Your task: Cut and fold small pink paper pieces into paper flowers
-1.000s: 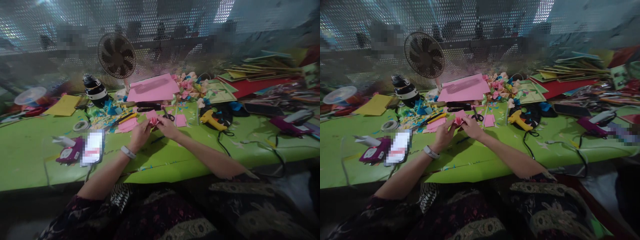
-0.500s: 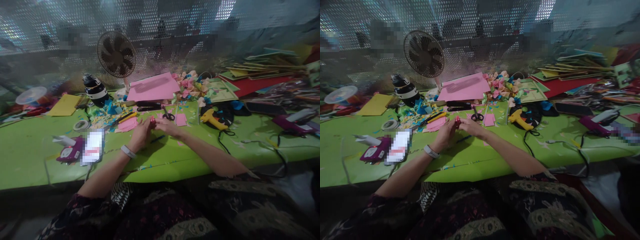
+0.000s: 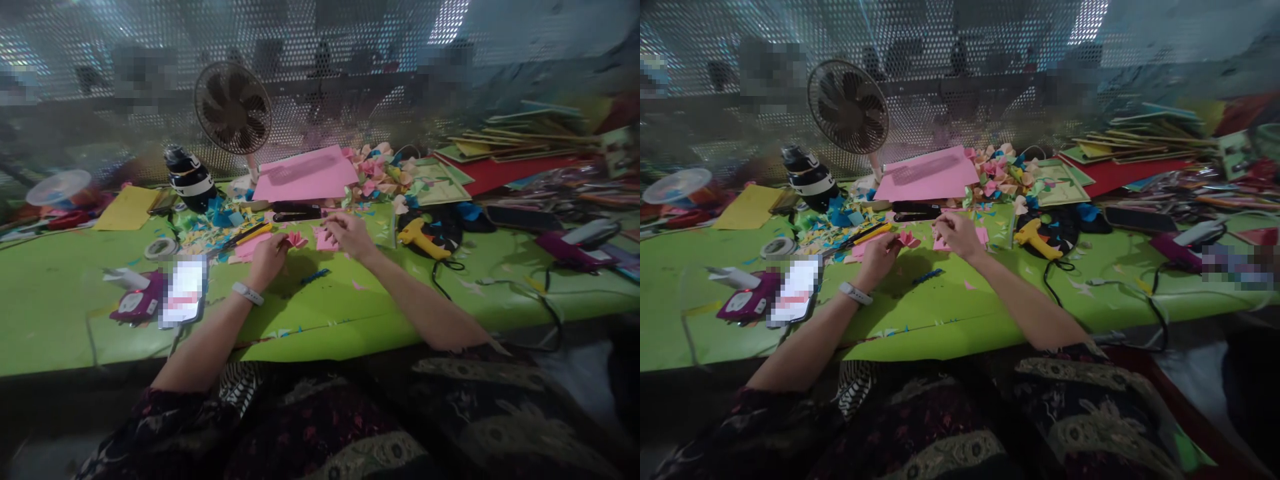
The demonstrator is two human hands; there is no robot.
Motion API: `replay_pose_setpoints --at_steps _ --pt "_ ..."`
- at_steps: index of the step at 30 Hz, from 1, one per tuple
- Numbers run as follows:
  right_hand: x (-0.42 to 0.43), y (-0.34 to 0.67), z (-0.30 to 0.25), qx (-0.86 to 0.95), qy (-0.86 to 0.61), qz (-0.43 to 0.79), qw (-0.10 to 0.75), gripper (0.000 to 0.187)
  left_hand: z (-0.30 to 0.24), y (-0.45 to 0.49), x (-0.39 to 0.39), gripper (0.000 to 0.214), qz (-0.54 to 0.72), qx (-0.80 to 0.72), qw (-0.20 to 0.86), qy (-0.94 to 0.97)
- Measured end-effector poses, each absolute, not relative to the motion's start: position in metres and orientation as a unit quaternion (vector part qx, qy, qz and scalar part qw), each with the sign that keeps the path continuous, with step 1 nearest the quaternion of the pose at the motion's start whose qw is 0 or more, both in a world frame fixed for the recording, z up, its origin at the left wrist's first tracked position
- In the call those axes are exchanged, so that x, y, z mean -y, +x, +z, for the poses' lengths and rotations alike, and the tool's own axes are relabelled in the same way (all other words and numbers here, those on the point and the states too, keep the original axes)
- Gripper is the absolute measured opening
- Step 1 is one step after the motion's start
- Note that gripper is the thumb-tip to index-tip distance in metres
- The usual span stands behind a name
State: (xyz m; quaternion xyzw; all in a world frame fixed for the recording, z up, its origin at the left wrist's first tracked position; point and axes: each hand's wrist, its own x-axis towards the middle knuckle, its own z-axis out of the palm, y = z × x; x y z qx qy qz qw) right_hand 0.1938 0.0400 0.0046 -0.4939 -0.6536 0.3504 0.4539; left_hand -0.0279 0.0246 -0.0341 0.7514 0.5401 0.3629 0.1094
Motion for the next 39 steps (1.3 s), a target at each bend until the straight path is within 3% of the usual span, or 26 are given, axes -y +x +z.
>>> replay_pose_setpoints --at_steps 6,14,25,33,39 --pt "-0.054 0.208 0.009 0.652 -0.499 0.326 0.468 0.009 -0.036 -0.026 -0.024 0.018 0.396 -0.506 0.147 0.752" --pt "-0.027 0.18 -0.009 0.803 -0.395 0.216 0.389 0.033 -0.037 -0.024 -0.023 0.025 0.419 -0.473 0.17 0.756" --pt "-0.03 0.176 -0.018 0.811 -0.402 0.17 0.39 0.017 -0.037 -0.022 -0.019 0.023 0.427 -0.433 0.202 0.768" --pt "-0.03 0.18 -0.019 0.828 -0.411 0.07 0.376 0.021 -0.027 -0.023 -0.014 0.035 0.463 -0.377 0.296 0.745" --pt "-0.028 0.179 -0.019 0.833 -0.411 0.068 0.363 0.022 -0.028 -0.02 -0.014 0.028 0.469 -0.386 0.267 0.748"
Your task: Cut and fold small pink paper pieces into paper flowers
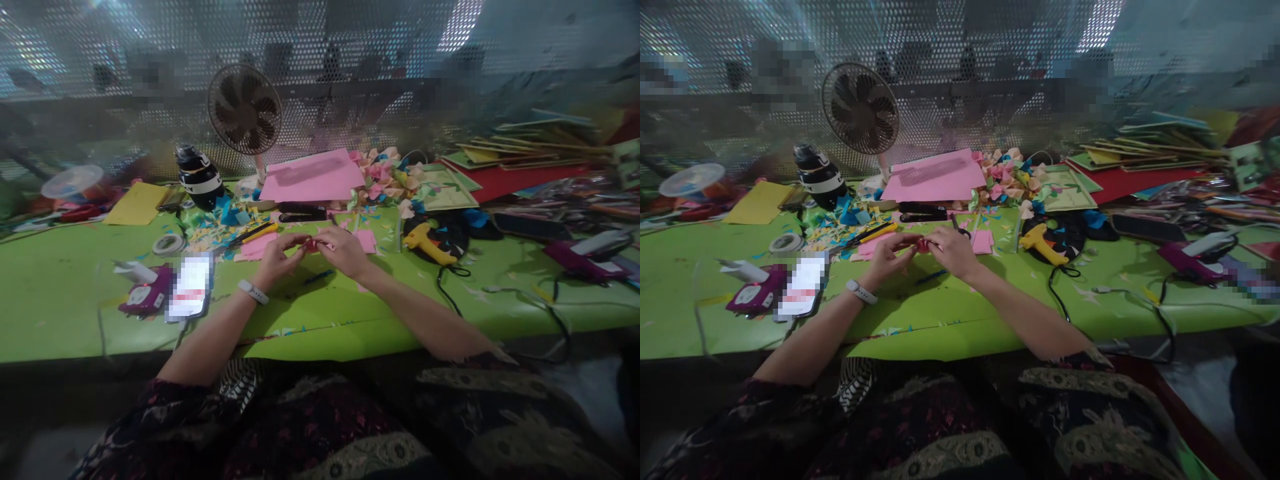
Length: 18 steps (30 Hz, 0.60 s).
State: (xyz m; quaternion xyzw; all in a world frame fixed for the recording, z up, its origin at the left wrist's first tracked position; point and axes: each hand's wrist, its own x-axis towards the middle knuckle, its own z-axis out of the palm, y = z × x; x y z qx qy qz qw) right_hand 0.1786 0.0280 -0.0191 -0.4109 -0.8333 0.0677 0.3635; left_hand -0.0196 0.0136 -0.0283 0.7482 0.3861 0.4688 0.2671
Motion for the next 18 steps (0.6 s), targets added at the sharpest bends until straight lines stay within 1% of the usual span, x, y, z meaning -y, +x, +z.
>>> replay_pose_setpoints --at_steps 5,8,13,18 --pt "-0.0283 0.1772 -0.0206 0.828 -0.41 0.078 0.375 0.022 -0.0365 -0.0221 -0.0195 0.019 0.467 -0.401 0.2 0.763" --pt "-0.0283 0.1763 -0.0222 0.82 -0.415 0.088 0.384 0.021 -0.037 -0.0238 -0.0203 0.019 0.445 -0.419 0.163 0.774" --pt "-0.0274 0.174 -0.0241 0.813 -0.42 0.115 0.387 0.02 -0.0376 -0.0225 -0.0195 0.022 0.432 -0.423 0.152 0.782" --pt "-0.0255 0.1711 -0.0246 0.812 -0.422 0.106 0.388 0.019 -0.0383 -0.0197 -0.0181 0.022 0.446 -0.439 0.126 0.77"
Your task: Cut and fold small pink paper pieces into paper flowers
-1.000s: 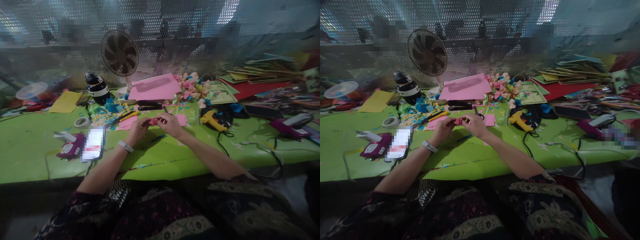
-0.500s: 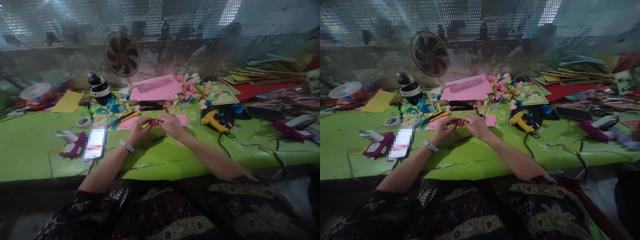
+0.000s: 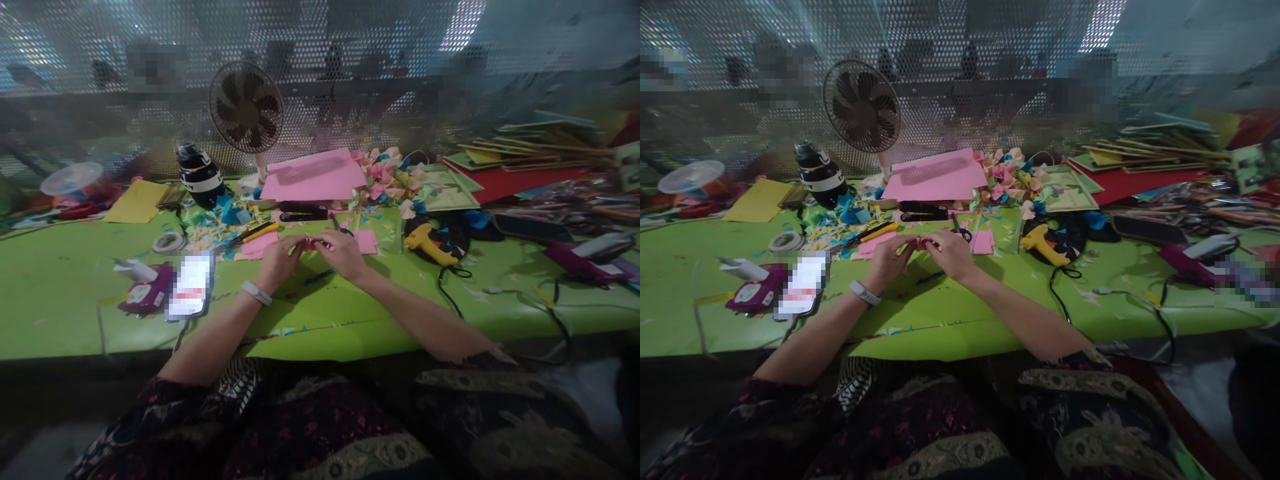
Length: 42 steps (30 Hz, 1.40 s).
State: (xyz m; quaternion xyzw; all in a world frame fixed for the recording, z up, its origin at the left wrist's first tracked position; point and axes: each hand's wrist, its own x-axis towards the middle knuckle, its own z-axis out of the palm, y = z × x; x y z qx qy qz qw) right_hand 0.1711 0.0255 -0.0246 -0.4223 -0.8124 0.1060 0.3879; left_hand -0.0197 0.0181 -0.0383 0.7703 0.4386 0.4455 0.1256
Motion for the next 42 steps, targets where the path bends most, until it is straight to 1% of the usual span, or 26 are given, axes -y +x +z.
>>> replay_pose_setpoints --at_steps 9,15,19,24,29,31,33,36,38,42 --pt "-0.024 0.168 -0.025 0.816 -0.422 0.092 0.383 0.02 -0.038 -0.016 -0.015 0.027 0.441 -0.466 0.123 0.757" --pt "-0.022 0.163 -0.023 0.794 -0.432 0.118 0.412 0.019 -0.036 -0.009 -0.01 0.032 0.439 -0.48 0.108 0.752" --pt "-0.024 0.163 -0.021 0.765 -0.447 0.16 0.435 0.022 -0.041 -0.002 -0.01 0.031 0.47 -0.428 0.119 0.762" --pt "-0.022 0.162 -0.021 0.738 -0.435 0.24 0.455 0.025 -0.052 -0.001 -0.015 0.038 0.477 -0.391 0.152 0.772" --pt "-0.014 0.159 -0.017 0.761 -0.408 0.285 0.416 0.033 -0.06 -0.005 -0.017 0.051 0.44 -0.393 0.108 0.8" --pt "-0.014 0.159 -0.015 0.755 -0.404 0.305 0.416 0.032 -0.058 -0.006 -0.017 0.052 0.431 -0.384 0.089 0.811" --pt "-0.015 0.16 -0.013 0.731 -0.399 0.35 0.428 0.028 -0.053 -0.007 -0.016 0.049 0.433 -0.38 0.089 0.812" --pt "-0.021 0.162 -0.012 0.662 -0.409 0.44 0.449 0.023 -0.042 -0.008 -0.014 0.046 0.449 -0.404 0.133 0.786" --pt "-0.024 0.162 -0.012 0.611 -0.429 0.482 0.459 0.021 -0.036 -0.009 -0.012 0.045 0.461 -0.422 0.188 0.758" --pt "-0.026 0.162 -0.013 0.57 -0.452 0.503 0.467 0.018 -0.033 -0.01 -0.011 0.051 0.482 -0.416 0.322 0.701"
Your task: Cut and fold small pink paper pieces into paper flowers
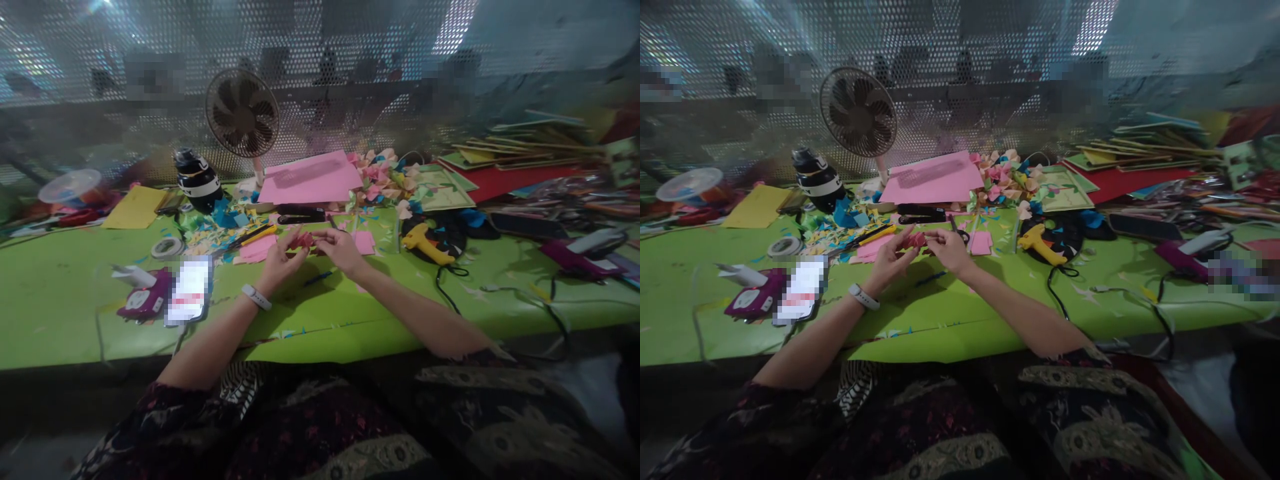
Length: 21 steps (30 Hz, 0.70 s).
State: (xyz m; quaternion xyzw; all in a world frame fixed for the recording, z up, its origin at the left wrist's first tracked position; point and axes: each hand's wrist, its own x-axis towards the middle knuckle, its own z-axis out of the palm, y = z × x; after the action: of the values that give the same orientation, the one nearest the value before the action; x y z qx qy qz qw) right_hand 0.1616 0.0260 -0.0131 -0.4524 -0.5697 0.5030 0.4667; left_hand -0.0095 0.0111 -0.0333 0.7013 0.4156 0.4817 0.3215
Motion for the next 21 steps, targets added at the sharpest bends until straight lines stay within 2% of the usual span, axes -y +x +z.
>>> replay_pose_setpoints --at_steps 5,11,21 --pt "-0.026 0.162 -0.016 0.587 -0.438 0.503 0.459 0.013 -0.04 -0.011 -0.015 0.064 0.503 -0.372 0.406 0.666" --pt "-0.035 0.166 -0.025 0.622 -0.436 0.443 0.477 0.01 -0.037 -0.013 -0.016 0.077 0.511 -0.318 0.483 0.636" --pt "-0.034 0.166 -0.021 0.589 -0.436 0.478 0.485 0.008 -0.034 -0.018 -0.02 0.061 0.516 -0.35 0.562 0.543"
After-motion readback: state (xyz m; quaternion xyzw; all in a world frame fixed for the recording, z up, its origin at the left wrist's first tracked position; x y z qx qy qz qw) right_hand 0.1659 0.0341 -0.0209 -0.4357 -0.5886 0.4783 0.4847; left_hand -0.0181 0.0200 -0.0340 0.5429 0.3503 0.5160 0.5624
